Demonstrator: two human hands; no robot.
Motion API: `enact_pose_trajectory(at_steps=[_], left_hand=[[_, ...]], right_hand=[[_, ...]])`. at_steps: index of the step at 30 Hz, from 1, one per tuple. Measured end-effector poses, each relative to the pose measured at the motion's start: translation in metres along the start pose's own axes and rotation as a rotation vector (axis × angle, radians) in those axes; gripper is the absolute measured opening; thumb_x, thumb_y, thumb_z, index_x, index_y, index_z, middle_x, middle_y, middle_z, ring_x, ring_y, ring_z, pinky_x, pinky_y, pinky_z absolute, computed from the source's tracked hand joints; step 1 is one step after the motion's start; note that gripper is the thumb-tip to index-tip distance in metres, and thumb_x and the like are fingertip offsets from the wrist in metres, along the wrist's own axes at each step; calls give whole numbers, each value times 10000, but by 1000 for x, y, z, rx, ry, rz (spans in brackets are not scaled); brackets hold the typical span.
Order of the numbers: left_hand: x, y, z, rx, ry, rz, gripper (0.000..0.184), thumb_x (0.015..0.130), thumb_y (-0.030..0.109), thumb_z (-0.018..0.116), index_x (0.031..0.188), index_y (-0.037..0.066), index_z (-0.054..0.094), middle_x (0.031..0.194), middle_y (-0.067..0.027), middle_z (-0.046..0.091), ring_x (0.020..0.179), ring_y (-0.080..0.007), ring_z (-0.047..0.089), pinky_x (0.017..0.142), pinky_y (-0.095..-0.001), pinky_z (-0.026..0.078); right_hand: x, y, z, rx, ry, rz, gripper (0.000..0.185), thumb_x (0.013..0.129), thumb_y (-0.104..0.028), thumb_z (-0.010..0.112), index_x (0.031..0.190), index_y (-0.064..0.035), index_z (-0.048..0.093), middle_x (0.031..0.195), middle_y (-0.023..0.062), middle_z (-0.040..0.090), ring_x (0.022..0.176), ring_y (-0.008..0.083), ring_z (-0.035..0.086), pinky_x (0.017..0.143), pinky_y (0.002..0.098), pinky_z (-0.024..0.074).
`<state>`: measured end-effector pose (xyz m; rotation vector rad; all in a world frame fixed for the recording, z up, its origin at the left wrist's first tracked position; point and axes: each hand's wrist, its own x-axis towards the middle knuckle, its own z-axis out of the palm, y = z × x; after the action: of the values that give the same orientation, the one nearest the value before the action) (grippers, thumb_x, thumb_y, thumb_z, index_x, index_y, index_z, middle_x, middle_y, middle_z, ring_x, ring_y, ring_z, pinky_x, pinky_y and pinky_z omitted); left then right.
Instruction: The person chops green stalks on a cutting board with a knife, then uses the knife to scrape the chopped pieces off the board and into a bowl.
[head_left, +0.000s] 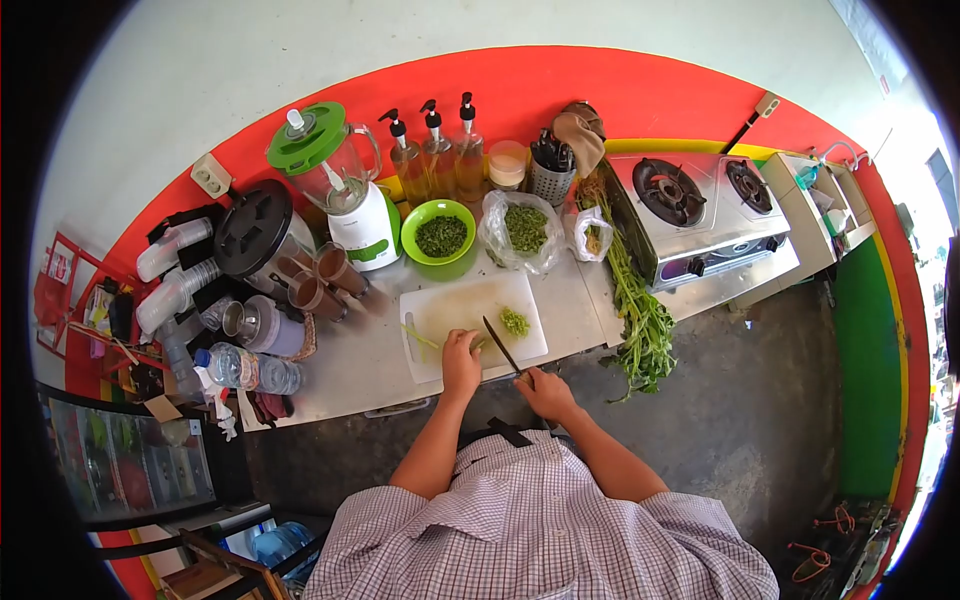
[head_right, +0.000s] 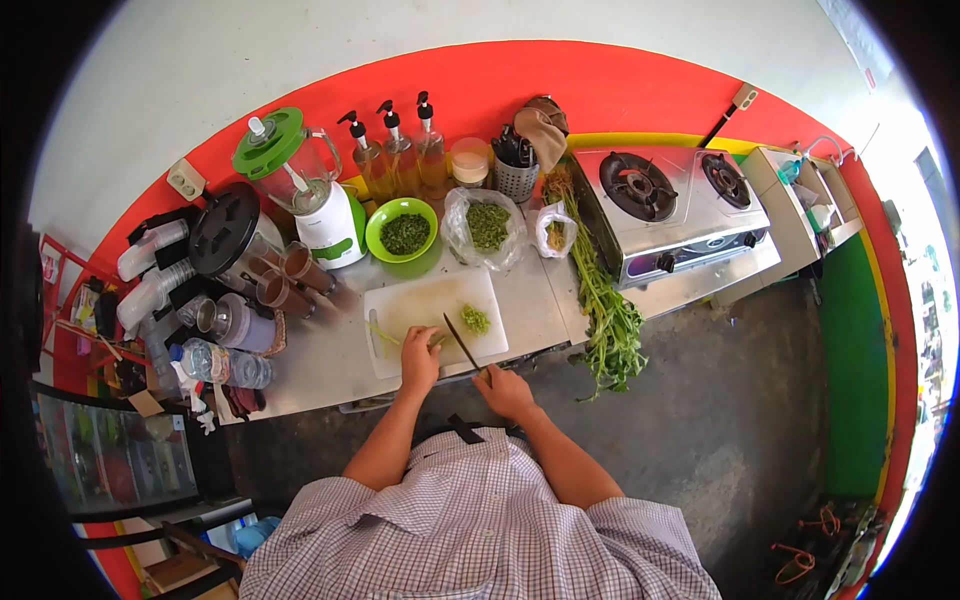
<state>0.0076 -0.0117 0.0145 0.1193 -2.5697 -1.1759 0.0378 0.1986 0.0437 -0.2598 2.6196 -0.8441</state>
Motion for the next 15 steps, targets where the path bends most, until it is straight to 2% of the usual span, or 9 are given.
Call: enact_pose_trajectory(at_steps=[1, 3, 4, 6, 9, 15], left_hand=[[3, 0, -2, 0, 4, 4, 314, 779, -87, 702, 1074, 20, 687, 1040, -167, 650, 919, -362, 649, 820, -452, 517], [7, -2, -6, -48, -161, -110, 254, 783, -77, 699, 1019, 15, 723, 1007, -154, 660, 920, -363, 645, 835, -452, 515], [8, -3, -7, -44, -159, -111, 254, 783, -77, 699, 1019, 15, 723, 1007, -154, 660, 920, -363, 645, 835, -452, 515], [9, -2, -7, 0, -188, -77, 143, 805, -41, 691, 929, 12, 739, 958, -148, 674, 930, -362, 646, 838, -447, 518], [6, 2, -6, 78, -146, -3, 107, 829, 0, 674, 907, 19, 745, 915, -147, 682, 931, -367, 644, 839, -450, 521], [5, 9, -6, 134, -133, -13, 111, 842, 28, 652, 893, 35, 751, 917, -139, 684, 932, -363, 649, 830, -451, 528]], right_hand=[[-1, -3, 1, 10, -18, 14, 475, 981, -475, 553, 1076, -12, 605, 905, 266, 706, 874, 469, 681, 796, 573, 533], [-1, -9, 5, 21, -37, 24, 463, 992, -460, 539, 1085, -9, 584, 902, 276, 703, 870, 479, 681, 793, 582, 534], [-1, -11, 8, -9, -44, 33, 454, 998, -451, 530, 1083, -7, 566, 895, 284, 699, 858, 490, 681, 782, 589, 537], [-2, -16, 9, -36, -54, 40, 445, 1005, -442, 520, 1082, -4, 547, 888, 293, 696, 846, 502, 681, 771, 596, 539], [-1, -26, 0, -87, -79, 44, 459, 1010, -435, 518, 1119, 11, 515, 900, 310, 688, 890, 504, 676, 800, 579, 542], [-12, -45, 1, -265, -96, 32, 433, 1010, -431, 531, 1091, -6, 525, 865, 241, 720, 813, 433, 723, 724, 535, 580]])
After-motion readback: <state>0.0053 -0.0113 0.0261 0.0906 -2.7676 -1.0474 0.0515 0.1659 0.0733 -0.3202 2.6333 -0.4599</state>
